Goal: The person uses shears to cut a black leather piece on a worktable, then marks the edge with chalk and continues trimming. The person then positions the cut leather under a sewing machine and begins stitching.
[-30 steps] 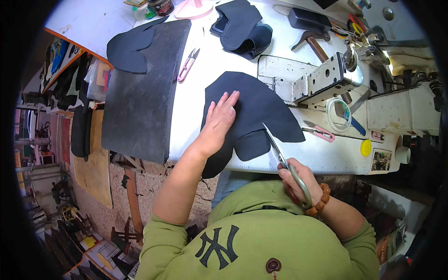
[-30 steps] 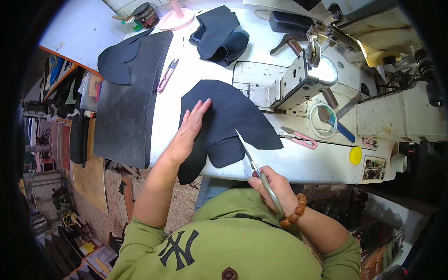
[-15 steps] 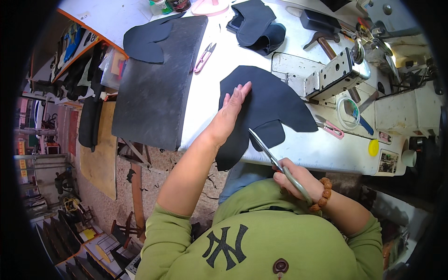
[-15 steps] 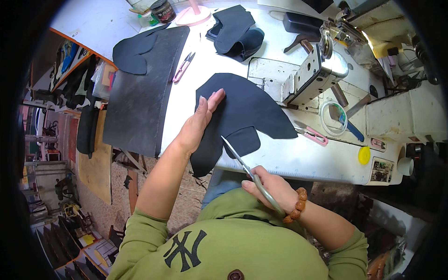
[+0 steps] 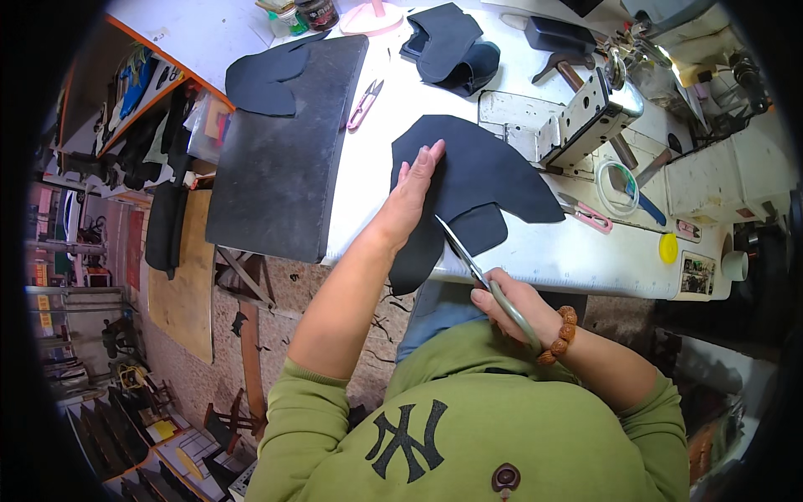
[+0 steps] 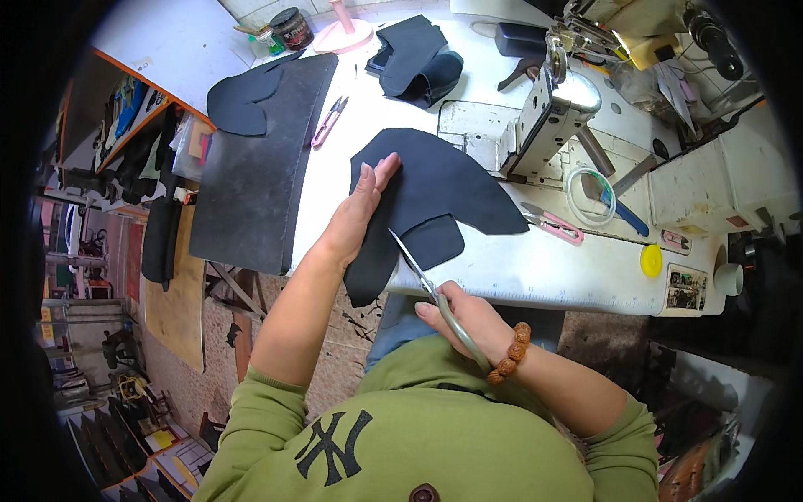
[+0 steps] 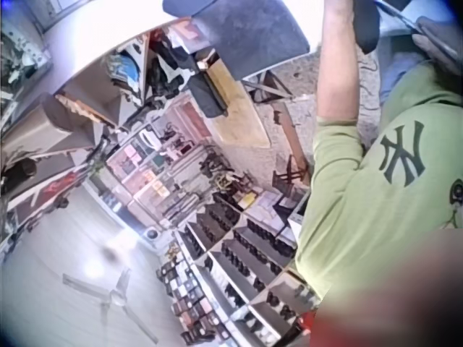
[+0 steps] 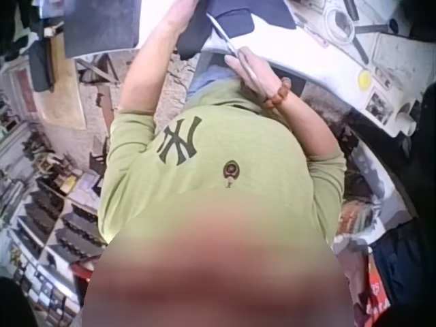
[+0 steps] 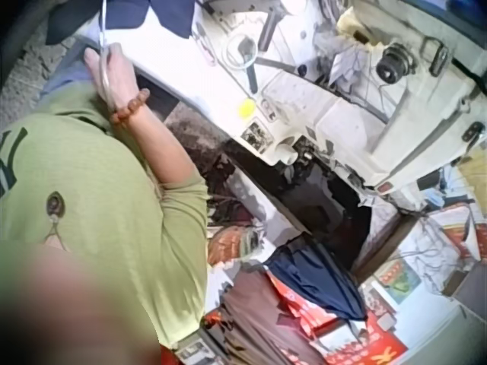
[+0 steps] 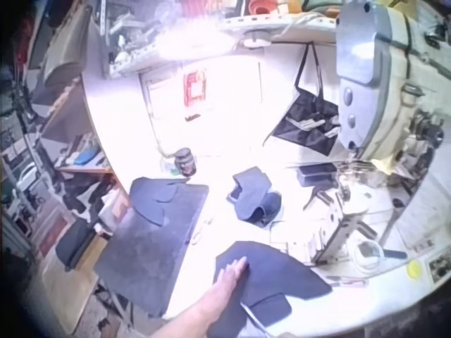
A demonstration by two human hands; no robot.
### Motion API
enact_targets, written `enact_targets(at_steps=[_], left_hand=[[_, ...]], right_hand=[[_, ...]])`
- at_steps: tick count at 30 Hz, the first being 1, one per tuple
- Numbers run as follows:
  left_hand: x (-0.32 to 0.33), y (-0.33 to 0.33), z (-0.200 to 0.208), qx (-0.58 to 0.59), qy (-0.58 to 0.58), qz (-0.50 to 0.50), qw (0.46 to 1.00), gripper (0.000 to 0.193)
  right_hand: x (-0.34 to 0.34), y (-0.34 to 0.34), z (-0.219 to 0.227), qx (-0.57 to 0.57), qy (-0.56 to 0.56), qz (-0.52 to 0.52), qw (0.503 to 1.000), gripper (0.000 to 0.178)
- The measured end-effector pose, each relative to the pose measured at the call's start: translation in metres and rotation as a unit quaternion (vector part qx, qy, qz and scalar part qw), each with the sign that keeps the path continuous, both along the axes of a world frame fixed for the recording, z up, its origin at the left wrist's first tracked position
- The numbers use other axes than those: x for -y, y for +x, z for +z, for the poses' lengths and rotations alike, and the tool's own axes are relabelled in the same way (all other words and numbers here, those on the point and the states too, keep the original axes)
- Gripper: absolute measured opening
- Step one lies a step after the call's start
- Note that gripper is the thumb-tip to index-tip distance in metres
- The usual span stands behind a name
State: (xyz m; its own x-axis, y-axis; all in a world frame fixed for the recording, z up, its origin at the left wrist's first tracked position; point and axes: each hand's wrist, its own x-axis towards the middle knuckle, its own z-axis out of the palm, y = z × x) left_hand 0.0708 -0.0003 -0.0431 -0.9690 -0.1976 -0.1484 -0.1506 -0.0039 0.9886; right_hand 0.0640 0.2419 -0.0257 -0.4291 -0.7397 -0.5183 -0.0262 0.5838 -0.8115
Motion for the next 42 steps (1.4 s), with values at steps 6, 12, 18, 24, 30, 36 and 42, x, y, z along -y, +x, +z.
enact_targets(at_steps=[6,12,18,24,30,36,42], left_hand=[[-0.001,-0.001,-0.002,-0.001,-0.011,0.005,1.000,0.089],[-0.001,0.000,-0.007,-0.001,-0.024,0.007,1.000,0.084],[-0.002,-0.001,-0.012,-0.028,-0.251,-0.028,0.967,0.068],[0.008,-0.006,-0.002,-0.099,-0.267,-0.131,0.950,0.047],[0.031,-0.051,0.007,-0.019,-0.141,-0.177,0.974,0.046],[0.023,-0.056,0.020,-0.081,-0.223,-0.043,0.971,0.029],[-0.004,0.036,0.015,-0.106,-0.435,0.213,0.868,0.014]], right_hand=[[0.007,0.012,0.001,-0.002,0.003,-0.043,0.999,0.046],[0.006,0.017,-0.007,-0.025,-0.012,-0.050,0.998,0.047],[-0.022,-0.004,0.014,0.016,0.014,0.010,1.000,0.047],[-0.068,-0.039,0.043,0.051,-0.046,0.065,0.995,0.050],[-0.057,-0.052,0.036,0.142,-0.022,0.095,0.985,0.053],[-0.040,-0.053,0.031,0.201,-0.040,0.097,0.974,0.047],[-0.031,-0.053,0.026,0.222,-0.034,0.096,0.970,0.046]])
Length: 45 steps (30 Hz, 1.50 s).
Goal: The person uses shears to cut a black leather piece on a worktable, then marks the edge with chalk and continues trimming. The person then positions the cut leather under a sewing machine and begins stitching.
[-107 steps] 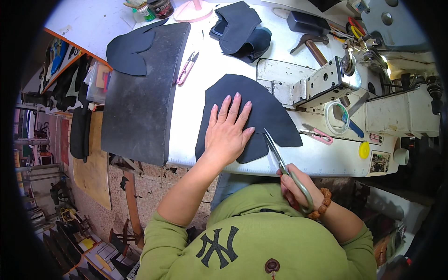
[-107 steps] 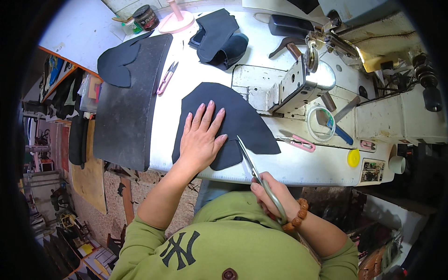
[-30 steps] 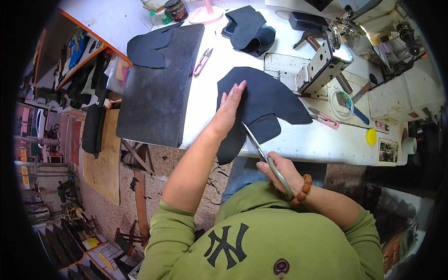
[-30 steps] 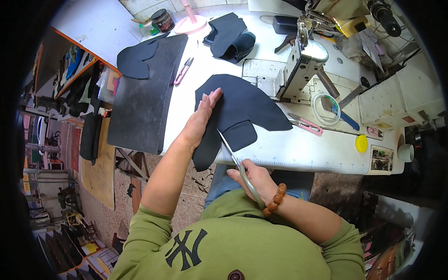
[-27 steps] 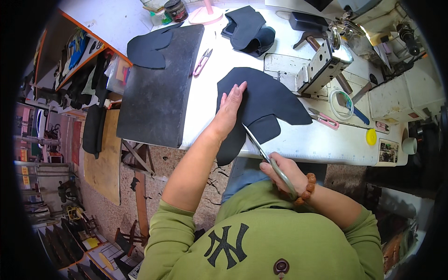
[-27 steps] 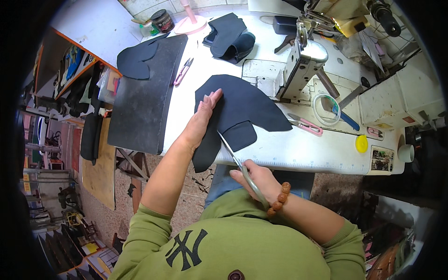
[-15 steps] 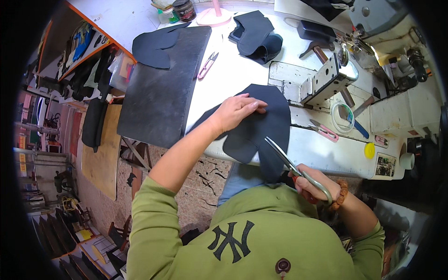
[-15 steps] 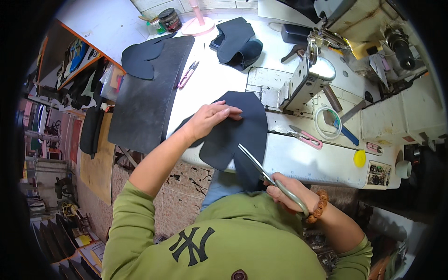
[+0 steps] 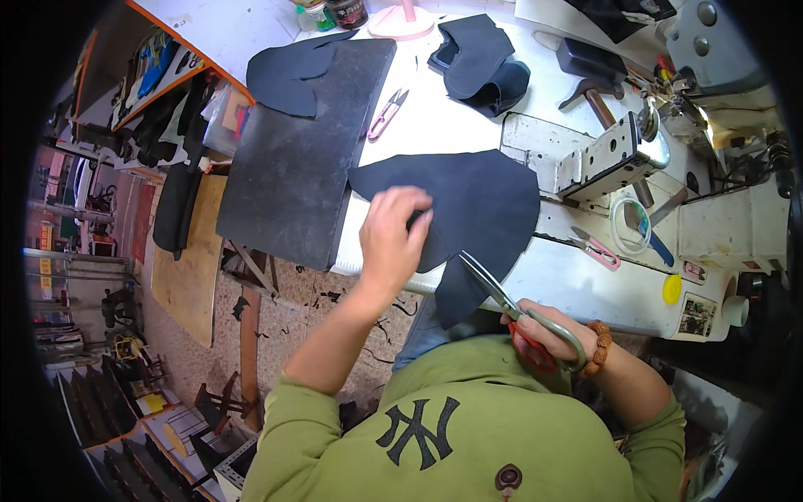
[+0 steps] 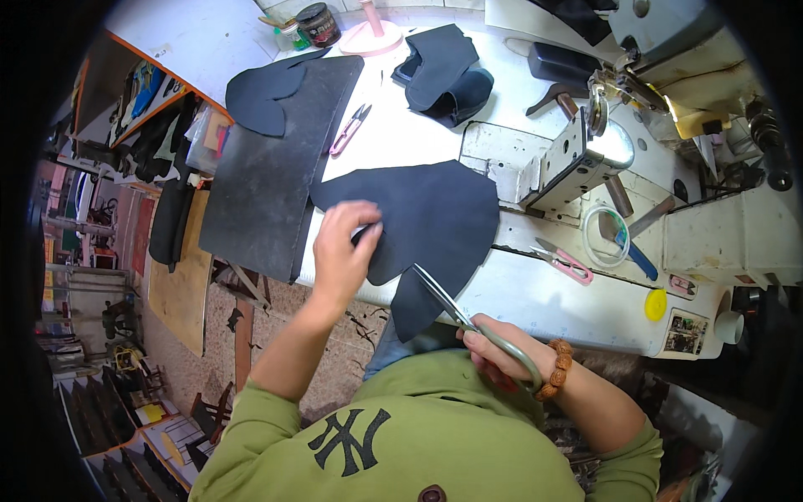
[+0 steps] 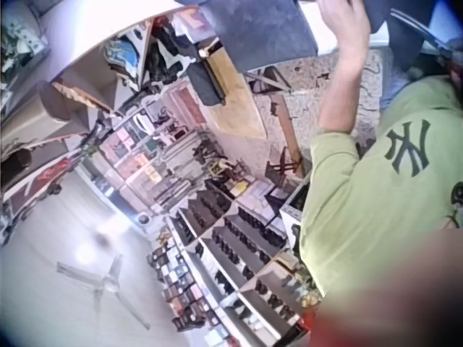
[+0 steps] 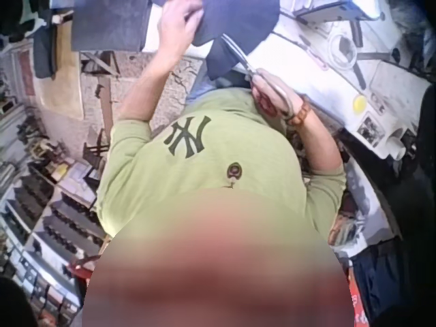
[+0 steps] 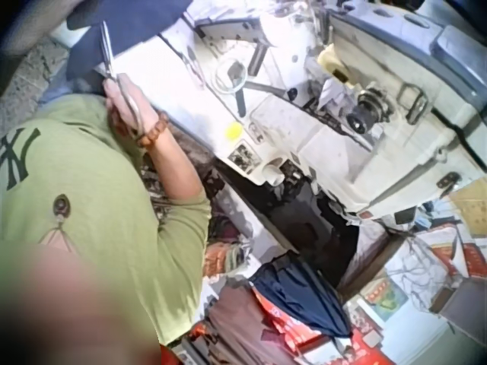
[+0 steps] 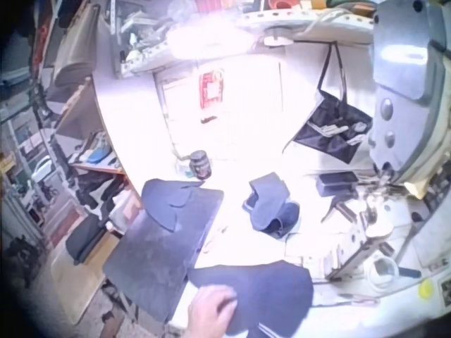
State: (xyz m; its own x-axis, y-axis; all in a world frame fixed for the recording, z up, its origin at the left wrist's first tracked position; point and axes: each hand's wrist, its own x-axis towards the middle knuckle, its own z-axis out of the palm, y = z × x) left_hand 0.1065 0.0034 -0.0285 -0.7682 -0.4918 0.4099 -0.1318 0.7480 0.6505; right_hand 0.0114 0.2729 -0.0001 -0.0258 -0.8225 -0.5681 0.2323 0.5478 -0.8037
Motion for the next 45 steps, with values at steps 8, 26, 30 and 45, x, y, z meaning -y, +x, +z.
enact_targets(at_steps=[8,26,30,45], left_hand=[[-0.040,0.033,-0.015,0.035,-0.065,-0.024,0.997,0.023],[-0.043,0.019,-0.026,-0.023,-0.082,-0.017,0.996,0.014],[-0.041,0.019,-0.029,-0.038,-0.095,-0.016,0.995,0.016],[-0.042,0.022,-0.032,-0.057,-0.117,-0.026,0.991,0.014]], right_hand=[[0.009,0.005,-0.009,0.011,-0.009,-0.013,1.000,0.047],[0.008,0.009,-0.008,0.021,-0.027,-0.027,0.999,0.048],[0.005,0.009,-0.001,0.039,-0.028,-0.032,0.998,0.047],[0.033,0.016,-0.011,0.002,0.037,-0.045,0.998,0.041]])
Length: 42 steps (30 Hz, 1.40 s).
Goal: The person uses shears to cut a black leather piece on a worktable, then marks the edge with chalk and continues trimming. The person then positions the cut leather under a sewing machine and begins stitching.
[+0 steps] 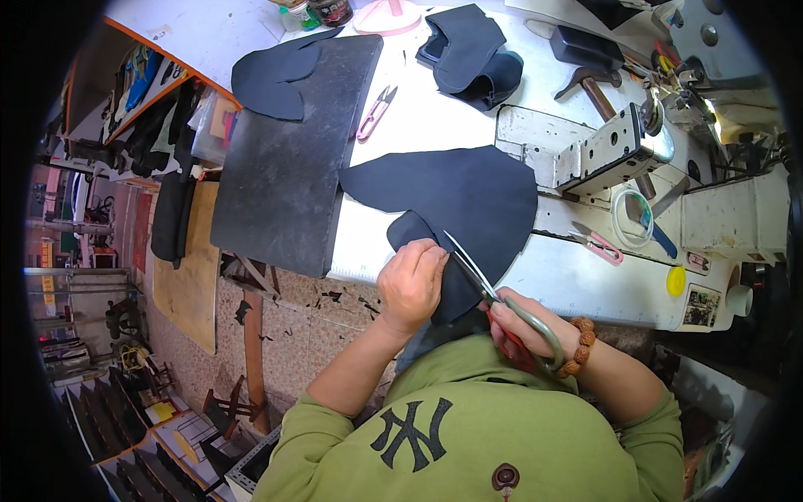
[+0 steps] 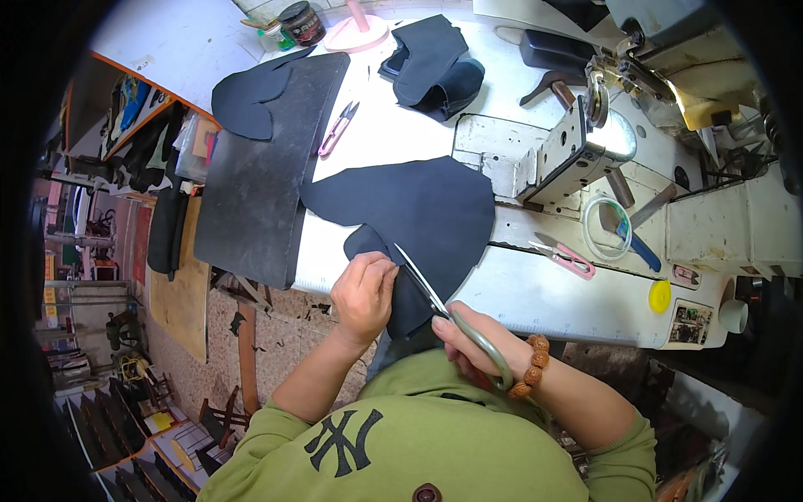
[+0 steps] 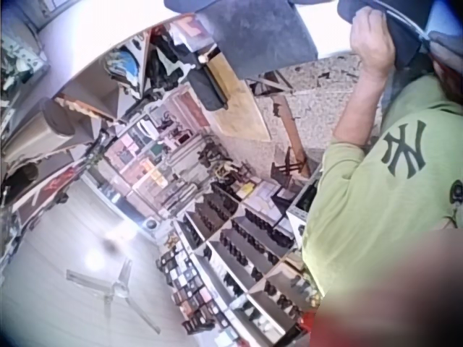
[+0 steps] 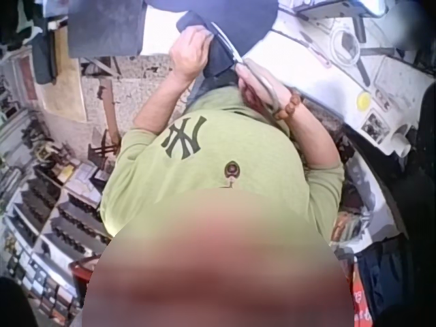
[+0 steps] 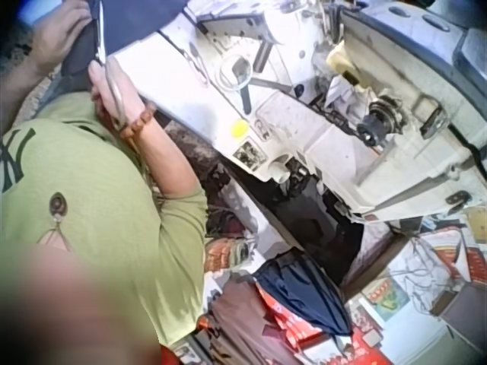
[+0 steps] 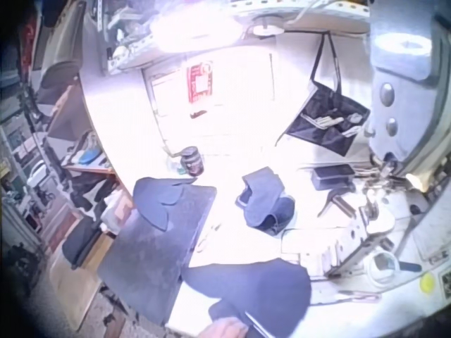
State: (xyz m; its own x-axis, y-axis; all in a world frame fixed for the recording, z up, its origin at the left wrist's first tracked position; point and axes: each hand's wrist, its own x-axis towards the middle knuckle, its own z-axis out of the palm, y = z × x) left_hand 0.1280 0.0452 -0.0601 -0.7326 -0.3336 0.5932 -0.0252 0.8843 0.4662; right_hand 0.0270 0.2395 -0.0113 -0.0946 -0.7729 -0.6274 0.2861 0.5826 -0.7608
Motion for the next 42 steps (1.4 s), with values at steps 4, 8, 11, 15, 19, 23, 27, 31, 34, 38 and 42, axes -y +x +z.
enact_targets(at_steps=[4,8,11,15,19,23,27,31,34,38,42], left_hand=[[0.001,-0.001,-0.001,-0.011,0.003,-0.003,1.000,0.013],[0.001,0.000,0.000,-0.007,0.015,-0.015,1.000,0.015],[0.001,0.000,-0.001,-0.010,0.015,-0.016,1.000,0.015],[0.002,-0.001,-0.003,-0.019,0.006,-0.012,1.000,0.013],[0.002,-0.001,-0.005,-0.025,0.004,-0.012,1.000,0.012],[0.003,-0.001,-0.005,-0.026,0.003,-0.015,1.000,0.013],[0.004,0.000,-0.006,-0.027,0.009,-0.019,0.999,0.014],[0.005,0.000,-0.005,-0.027,0.017,-0.022,0.999,0.014],[0.005,0.000,-0.003,-0.032,0.027,-0.024,0.999,0.015],[0.005,0.001,-0.002,-0.032,0.038,-0.033,0.998,0.015],[0.006,0.000,-0.004,-0.036,0.032,-0.027,0.998,0.015]], right_hand=[[0.008,-0.002,-0.001,0.012,0.010,-0.004,1.000,0.044],[0.012,0.002,0.001,0.004,-0.011,-0.026,1.000,0.048],[0.012,0.003,0.003,-0.003,-0.009,-0.035,0.999,0.048],[0.012,0.005,0.005,-0.034,-0.003,-0.042,0.999,0.049],[0.014,0.008,0.005,-0.065,-0.011,-0.057,0.996,0.049],[0.014,0.010,0.005,-0.060,-0.010,-0.078,0.995,0.048],[0.014,0.009,0.005,-0.054,-0.013,-0.070,0.996,0.045],[0.020,0.001,0.009,-0.049,-0.016,-0.032,0.998,0.044],[0.029,-0.008,0.012,-0.042,0.004,-0.009,0.999,0.045],[0.036,-0.013,0.015,-0.046,0.016,-0.008,0.999,0.047],[0.037,-0.013,0.013,-0.060,0.004,-0.030,0.998,0.048]])
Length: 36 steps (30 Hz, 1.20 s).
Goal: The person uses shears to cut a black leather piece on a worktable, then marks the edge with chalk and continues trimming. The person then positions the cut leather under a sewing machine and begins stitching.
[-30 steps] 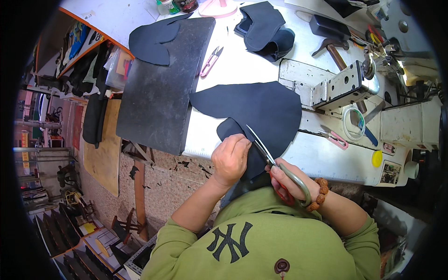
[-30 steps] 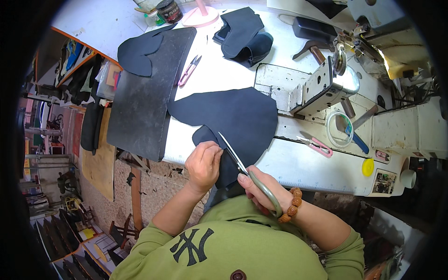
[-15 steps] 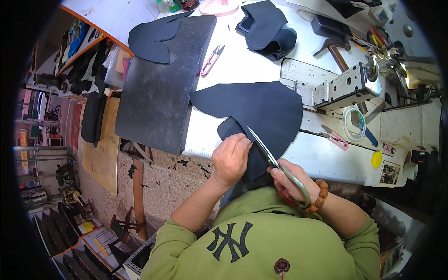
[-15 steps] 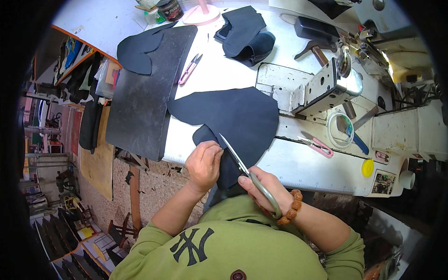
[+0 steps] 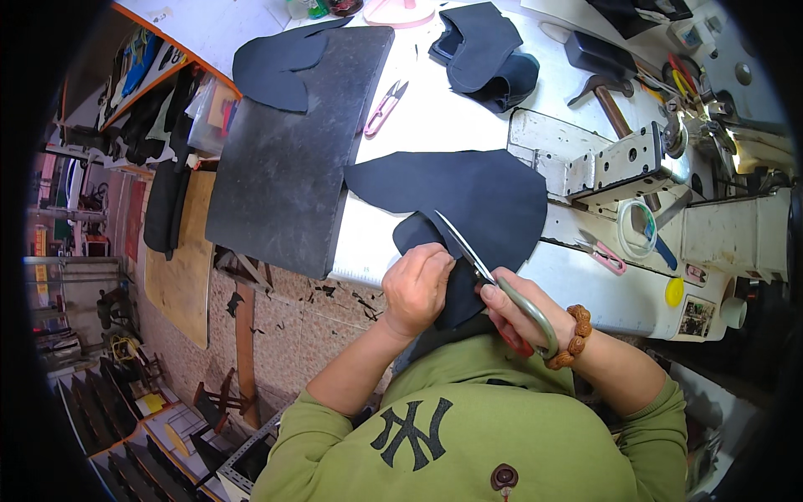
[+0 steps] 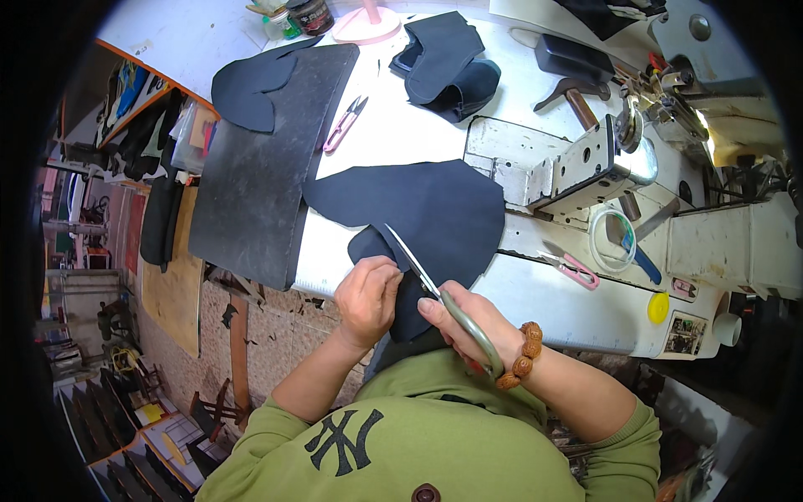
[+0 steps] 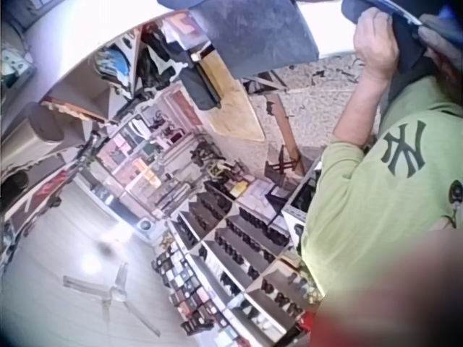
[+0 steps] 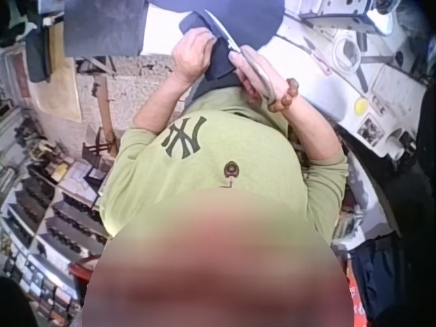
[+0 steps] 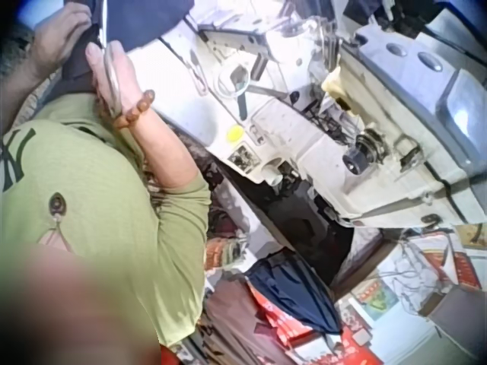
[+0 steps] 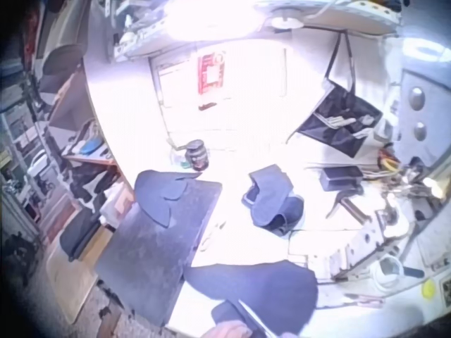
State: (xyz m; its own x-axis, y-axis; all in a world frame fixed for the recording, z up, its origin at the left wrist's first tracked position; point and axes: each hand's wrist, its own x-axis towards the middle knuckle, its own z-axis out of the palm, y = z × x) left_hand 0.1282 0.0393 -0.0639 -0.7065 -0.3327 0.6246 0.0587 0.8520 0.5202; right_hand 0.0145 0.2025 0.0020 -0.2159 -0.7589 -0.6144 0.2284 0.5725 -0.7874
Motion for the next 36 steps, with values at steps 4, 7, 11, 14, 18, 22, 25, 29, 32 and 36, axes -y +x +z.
enact_targets(at_steps=[4,7,11,14,18,22,25,29,32,36], left_hand=[[0.000,0.000,-0.001,-0.002,0.002,0.001,1.000,0.015],[0.000,0.000,-0.001,-0.002,0.003,0.000,1.000,0.015],[0.001,-0.001,-0.001,-0.004,0.004,-0.005,1.000,0.015],[0.001,0.000,0.000,-0.004,0.008,-0.011,1.000,0.015],[0.001,0.000,0.001,-0.006,0.015,-0.020,1.000,0.017],[0.002,0.000,0.001,-0.003,0.025,-0.019,1.000,0.016],[0.002,0.000,0.001,0.000,0.023,-0.013,1.000,0.014],[0.001,0.000,0.001,-0.003,0.026,-0.011,1.000,0.013],[0.001,0.000,0.002,-0.004,0.033,-0.013,0.999,0.013],[0.002,0.001,0.002,-0.007,0.040,-0.017,0.999,0.013]], right_hand=[[0.000,0.003,-0.004,-0.052,0.006,0.003,0.999,0.045],[0.003,0.003,-0.003,-0.056,-0.028,-0.005,0.998,0.045],[0.008,-0.004,0.006,-0.013,0.012,0.015,1.000,0.046],[0.013,-0.010,0.010,0.009,0.014,0.027,1.000,0.050],[0.018,-0.012,0.010,0.018,0.015,0.032,0.999,0.045],[0.019,-0.012,0.007,-0.022,0.013,0.039,0.999,0.042],[0.019,-0.012,0.008,-0.028,0.010,0.036,0.999,0.041],[0.021,-0.014,0.011,-0.013,0.010,0.035,0.999,0.041],[0.024,-0.017,0.011,-0.021,0.016,0.043,0.999,0.042],[0.027,-0.018,0.008,-0.039,0.017,0.045,0.998,0.044]])
